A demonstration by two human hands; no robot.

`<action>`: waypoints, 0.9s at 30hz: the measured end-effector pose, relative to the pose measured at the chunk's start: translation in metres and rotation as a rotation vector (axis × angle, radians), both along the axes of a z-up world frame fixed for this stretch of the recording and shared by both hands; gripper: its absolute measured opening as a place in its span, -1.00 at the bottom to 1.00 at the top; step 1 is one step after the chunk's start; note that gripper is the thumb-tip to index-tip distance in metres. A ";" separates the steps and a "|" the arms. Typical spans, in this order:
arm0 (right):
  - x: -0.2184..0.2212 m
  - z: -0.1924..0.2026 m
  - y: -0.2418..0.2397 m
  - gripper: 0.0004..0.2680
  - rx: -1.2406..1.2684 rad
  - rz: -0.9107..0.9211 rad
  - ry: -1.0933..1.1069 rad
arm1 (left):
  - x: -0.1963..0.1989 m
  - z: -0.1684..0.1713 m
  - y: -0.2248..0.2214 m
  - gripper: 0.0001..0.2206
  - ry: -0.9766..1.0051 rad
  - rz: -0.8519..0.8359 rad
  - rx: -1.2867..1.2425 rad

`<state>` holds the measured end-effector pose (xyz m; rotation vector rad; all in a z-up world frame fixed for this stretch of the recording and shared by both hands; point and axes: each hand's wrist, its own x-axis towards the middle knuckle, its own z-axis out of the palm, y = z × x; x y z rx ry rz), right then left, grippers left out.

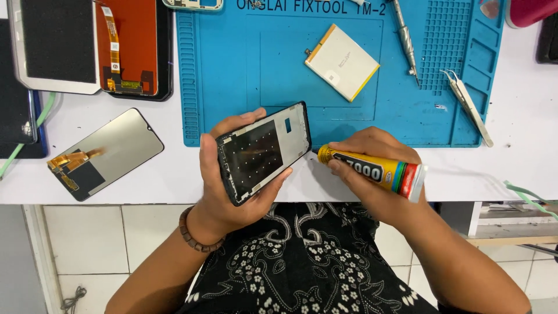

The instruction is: The person applies adhesive to the edges of a smartphone frame, then picks up a new display assembly and aligns it with the frame. They press the display into place and connect the internal ribbon cables to the motherboard.

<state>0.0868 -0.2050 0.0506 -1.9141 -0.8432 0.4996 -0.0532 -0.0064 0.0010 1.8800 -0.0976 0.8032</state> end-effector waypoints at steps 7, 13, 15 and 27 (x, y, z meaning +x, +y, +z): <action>0.013 -0.042 -0.021 -0.82 0.536 -0.178 0.567 | -0.007 0.000 0.000 0.15 0.085 0.042 -0.112; 0.024 -0.048 -0.027 -0.70 0.504 -0.318 0.502 | -0.016 0.021 0.010 0.03 0.354 0.121 -0.268; 0.024 -0.047 -0.025 -0.73 0.492 -0.346 0.484 | -0.015 0.030 0.016 -0.12 0.415 0.127 -0.340; 0.030 -0.054 -0.038 -0.75 0.421 -0.170 0.374 | 0.015 0.083 0.068 -0.36 1.110 -0.059 -0.391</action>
